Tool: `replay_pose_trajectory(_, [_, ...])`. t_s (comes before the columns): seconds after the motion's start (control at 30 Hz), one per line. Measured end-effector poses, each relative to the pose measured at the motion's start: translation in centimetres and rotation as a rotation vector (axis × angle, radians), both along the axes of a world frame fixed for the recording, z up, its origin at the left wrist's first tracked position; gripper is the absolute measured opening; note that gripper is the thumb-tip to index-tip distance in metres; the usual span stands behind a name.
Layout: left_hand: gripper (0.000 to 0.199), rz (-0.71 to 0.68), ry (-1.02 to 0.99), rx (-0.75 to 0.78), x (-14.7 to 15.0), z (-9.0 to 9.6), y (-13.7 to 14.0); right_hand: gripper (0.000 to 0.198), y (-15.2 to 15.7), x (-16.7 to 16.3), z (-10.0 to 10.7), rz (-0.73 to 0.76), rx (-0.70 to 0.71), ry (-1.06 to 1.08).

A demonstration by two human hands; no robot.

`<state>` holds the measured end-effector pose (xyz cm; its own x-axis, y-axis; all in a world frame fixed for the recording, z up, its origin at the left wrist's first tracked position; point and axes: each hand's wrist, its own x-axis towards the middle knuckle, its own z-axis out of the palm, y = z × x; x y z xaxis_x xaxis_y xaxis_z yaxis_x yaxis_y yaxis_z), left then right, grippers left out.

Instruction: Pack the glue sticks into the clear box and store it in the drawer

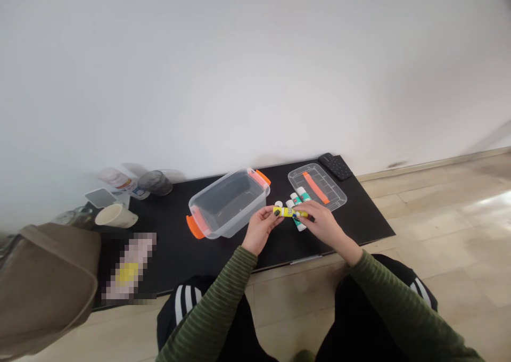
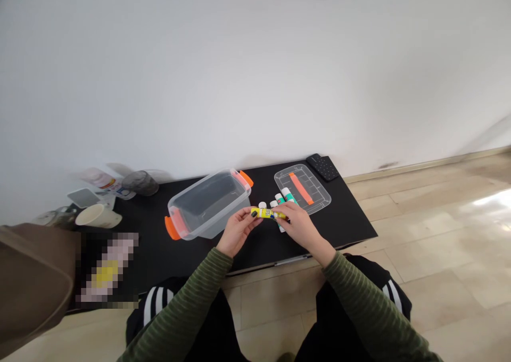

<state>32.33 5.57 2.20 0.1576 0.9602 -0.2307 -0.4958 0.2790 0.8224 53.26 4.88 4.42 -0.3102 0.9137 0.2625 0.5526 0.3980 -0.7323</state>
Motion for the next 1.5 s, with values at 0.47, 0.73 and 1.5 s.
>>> replay_pose_trajectory(0.47, [0.038, -0.039, 0.046, 0.001, 0.0, -0.1, -0.5, 0.025, -0.6, 0.0, 0.1, -0.006, -0.008, -0.004])
replay_pose_trajectory(0.73, [0.038, -0.123, 0.24, 0.091, 1.1, -1.5, -0.2, 0.029, -0.5, 0.8, -0.6, -0.015, -0.11, -0.332])
replay_pose_trajectory(1.5, [0.049, -0.175, 1.323, 0.533, 0.8, -5.8, 2.4, 0.035, 5.5, 5.0, -1.9, -0.567, -0.381, -0.639])
